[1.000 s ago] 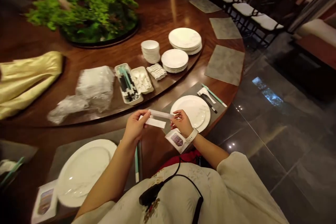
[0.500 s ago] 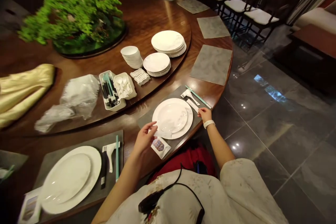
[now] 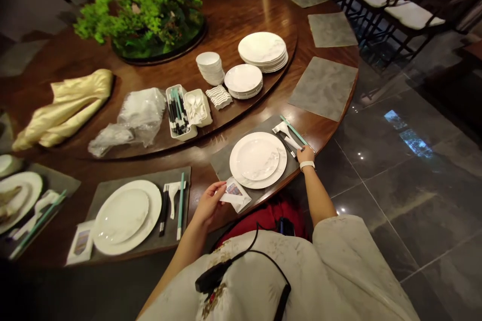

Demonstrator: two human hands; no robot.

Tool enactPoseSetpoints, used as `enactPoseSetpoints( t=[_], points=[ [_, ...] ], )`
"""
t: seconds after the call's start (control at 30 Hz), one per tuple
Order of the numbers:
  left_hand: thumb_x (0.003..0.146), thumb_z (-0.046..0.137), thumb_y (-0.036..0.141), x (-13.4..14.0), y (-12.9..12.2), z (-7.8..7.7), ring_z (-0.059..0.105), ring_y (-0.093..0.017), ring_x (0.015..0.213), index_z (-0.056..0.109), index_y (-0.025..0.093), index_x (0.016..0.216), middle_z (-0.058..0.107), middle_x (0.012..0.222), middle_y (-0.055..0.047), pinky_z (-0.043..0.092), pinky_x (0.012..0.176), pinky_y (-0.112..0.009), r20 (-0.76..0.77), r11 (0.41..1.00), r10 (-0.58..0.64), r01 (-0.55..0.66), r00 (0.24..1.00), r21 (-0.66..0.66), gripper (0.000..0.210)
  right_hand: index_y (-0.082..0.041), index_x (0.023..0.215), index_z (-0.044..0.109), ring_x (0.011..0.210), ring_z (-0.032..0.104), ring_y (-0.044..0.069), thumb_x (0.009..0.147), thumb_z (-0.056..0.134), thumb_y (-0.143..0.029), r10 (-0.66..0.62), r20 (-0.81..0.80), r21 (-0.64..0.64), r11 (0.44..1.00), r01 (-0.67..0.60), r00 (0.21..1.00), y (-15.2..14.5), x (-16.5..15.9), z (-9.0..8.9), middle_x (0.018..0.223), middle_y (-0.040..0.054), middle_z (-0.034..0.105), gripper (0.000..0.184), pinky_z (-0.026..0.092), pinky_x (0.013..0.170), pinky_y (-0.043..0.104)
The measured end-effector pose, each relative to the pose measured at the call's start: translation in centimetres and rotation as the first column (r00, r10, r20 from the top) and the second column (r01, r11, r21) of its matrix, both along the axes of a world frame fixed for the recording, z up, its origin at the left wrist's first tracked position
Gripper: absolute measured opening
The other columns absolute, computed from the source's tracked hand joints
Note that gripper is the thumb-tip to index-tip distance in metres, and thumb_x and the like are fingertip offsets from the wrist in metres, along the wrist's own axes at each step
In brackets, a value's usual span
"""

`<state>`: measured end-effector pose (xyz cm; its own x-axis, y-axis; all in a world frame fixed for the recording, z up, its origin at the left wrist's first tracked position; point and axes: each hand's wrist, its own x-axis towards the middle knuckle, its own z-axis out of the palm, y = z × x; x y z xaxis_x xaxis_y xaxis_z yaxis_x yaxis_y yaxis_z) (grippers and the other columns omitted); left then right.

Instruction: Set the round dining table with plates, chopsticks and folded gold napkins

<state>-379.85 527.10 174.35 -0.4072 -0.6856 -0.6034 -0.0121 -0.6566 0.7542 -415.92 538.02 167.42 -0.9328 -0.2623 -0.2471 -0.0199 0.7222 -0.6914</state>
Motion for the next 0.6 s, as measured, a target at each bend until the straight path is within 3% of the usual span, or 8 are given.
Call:
enactPoseSetpoints(
  t=[0.1,0.17,0.37,0.6],
  points=[
    [0.043,0.090,0.049,0.1,-0.2,-0.7,0.049,-0.006,0.046,0.062,0.015,0.085,0.060,0.060,0.005,0.036,0.041,-0.016,-0.042,0.999,0.031,-0.032,0.999,-0.011,0.061,-0.012,0.107,0.066,0.094,0.063,0.024,0.080,0.061,-0.030,0.251,-0.214,0.176,0.961,-0.215,0.944,-0.2,1.1,0.4,0.092,0.0120,0.069,0.033,0.046,0.087,0.034],
    [0.047,0.090,0.048,0.3,-0.7,-1.2,0.051,-0.006,0.048,0.062,0.016,0.086,0.060,0.062,0.004,0.038,0.044,-0.017,-0.088,0.999,0.029,-0.031,0.996,-0.023,0.057,-0.013,0.107,0.066,0.090,0.062,0.025,0.082,0.058,-0.032,0.328,-0.250,0.243,0.932,-0.269,0.911,-0.6,1.8,0.3,0.087,0.0104,0.068,0.032,0.046,0.087,0.035],
    [0.051,0.089,0.045,2.3,-2.1,-1.6,0.051,-0.007,0.050,0.064,0.016,0.087,0.059,0.062,0.005,0.039,0.047,-0.017,-0.135,0.999,0.003,-0.008,0.991,-0.036,0.053,-0.006,0.119,0.063,0.097,0.057,0.026,0.080,0.050,-0.022,0.173,-0.326,0.302,0.951,-0.071,0.930,0.1,0.2,-0.3,0.105,0.0186,0.063,0.044,0.045,0.090,0.036],
    [0.044,0.091,0.048,4.7,-2.6,-1.5,0.044,-0.005,0.046,0.064,0.015,0.085,0.055,0.060,0.007,0.032,0.042,-0.016,-0.057,0.999,-0.008,0.006,0.998,-0.036,0.059,-0.011,0.095,0.073,0.092,0.057,0.023,0.076,0.054,-0.021,0.208,-0.274,0.311,0.943,-0.119,0.939,0.3,-0.7,-0.9,0.095,0.0136,0.066,0.029,0.045,0.093,0.034]
  ],
)
